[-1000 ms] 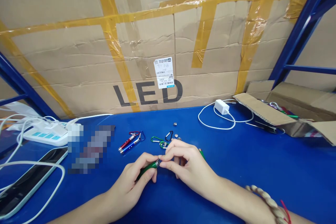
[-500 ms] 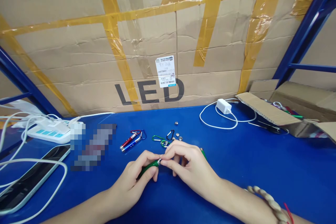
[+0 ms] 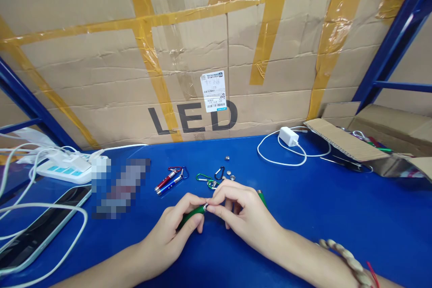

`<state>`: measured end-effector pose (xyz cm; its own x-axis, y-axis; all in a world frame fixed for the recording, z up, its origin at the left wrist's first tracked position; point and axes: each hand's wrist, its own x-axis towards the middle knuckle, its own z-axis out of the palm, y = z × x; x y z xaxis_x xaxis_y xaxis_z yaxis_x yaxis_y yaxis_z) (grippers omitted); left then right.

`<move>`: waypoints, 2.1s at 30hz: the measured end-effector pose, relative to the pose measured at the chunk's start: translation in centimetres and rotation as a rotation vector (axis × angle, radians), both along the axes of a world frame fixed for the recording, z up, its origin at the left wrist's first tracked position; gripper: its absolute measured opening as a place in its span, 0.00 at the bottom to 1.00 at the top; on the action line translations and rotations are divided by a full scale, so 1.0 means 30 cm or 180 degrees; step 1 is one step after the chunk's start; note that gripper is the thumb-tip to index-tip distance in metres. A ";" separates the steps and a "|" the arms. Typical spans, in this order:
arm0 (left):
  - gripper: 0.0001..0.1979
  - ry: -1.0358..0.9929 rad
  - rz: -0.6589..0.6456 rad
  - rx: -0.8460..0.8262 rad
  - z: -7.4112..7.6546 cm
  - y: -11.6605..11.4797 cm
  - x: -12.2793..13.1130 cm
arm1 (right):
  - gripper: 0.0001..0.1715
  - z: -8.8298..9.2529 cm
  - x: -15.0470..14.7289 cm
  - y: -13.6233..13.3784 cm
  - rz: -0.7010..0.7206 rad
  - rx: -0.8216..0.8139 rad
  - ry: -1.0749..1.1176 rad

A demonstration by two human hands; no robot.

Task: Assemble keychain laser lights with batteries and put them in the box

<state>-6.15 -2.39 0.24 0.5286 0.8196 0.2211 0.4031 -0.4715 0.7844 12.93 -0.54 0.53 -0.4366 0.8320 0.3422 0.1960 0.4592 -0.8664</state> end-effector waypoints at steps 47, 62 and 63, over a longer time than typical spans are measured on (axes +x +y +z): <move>0.09 -0.0038 0.0019 0.0049 -0.004 0.000 -0.004 | 0.22 0.008 -0.008 0.001 -0.0009 0.0032 -0.0113; 0.09 -0.0023 0.0020 0.0062 -0.005 -0.004 -0.003 | 0.19 0.005 -0.004 -0.003 -0.0024 0.0025 -0.0141; 0.09 -0.0022 0.0022 0.0063 -0.005 -0.004 -0.003 | 0.19 0.005 -0.003 -0.003 -0.0027 0.0022 -0.0139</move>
<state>-6.25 -2.50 0.09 0.5214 0.8186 0.2408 0.4010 -0.4841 0.7777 12.83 -0.63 0.67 -0.4442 0.8335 0.3286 0.2377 0.4633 -0.8538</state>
